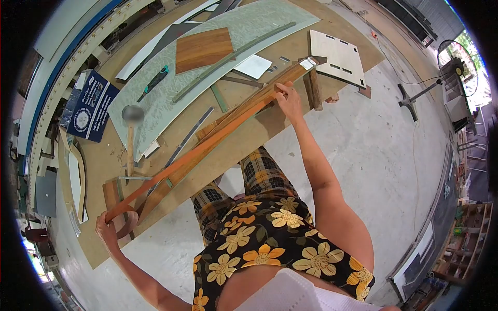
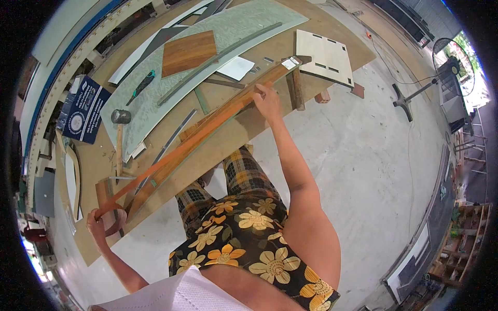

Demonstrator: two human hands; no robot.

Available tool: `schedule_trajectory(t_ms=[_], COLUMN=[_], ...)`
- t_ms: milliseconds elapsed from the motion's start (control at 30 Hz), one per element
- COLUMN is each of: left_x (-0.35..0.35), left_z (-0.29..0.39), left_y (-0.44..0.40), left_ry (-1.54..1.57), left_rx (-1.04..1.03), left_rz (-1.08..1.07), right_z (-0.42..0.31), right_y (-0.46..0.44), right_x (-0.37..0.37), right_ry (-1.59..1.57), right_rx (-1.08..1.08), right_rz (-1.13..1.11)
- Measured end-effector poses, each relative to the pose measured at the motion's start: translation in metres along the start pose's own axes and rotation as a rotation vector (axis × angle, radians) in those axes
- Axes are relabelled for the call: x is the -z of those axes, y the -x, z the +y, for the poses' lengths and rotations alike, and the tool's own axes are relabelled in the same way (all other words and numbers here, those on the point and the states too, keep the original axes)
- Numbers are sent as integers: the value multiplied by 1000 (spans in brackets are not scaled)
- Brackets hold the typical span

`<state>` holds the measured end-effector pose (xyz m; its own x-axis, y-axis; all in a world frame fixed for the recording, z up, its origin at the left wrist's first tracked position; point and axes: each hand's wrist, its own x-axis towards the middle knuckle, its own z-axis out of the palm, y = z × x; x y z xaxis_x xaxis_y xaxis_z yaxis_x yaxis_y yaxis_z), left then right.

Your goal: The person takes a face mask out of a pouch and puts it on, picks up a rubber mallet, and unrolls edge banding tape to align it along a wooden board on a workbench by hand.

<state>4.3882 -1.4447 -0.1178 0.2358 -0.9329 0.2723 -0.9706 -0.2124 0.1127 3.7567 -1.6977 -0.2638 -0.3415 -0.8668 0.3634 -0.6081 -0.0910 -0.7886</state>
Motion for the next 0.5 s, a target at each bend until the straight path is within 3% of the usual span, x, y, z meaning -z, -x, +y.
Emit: schedule_trajectory(t_ms=[200,300,400,500], left_x=[-5,-7,-6,-6], left_z=[5,19,43,66], left_y=[-5,-11,-18,-26], left_ry=[-6,-19,-53,-101], left_rx=[-51,-84,-123,-154], left_rz=[12,-13,-14,-23], right_z=[28,12,55,51], right_y=[-23,-34,-59,-73], right_x=[-8,4,-6,10], right_ry=[-71,-263,-196,-193], right_rx=[54,-143,-111,-171], right_rz=[92,100,281,325])
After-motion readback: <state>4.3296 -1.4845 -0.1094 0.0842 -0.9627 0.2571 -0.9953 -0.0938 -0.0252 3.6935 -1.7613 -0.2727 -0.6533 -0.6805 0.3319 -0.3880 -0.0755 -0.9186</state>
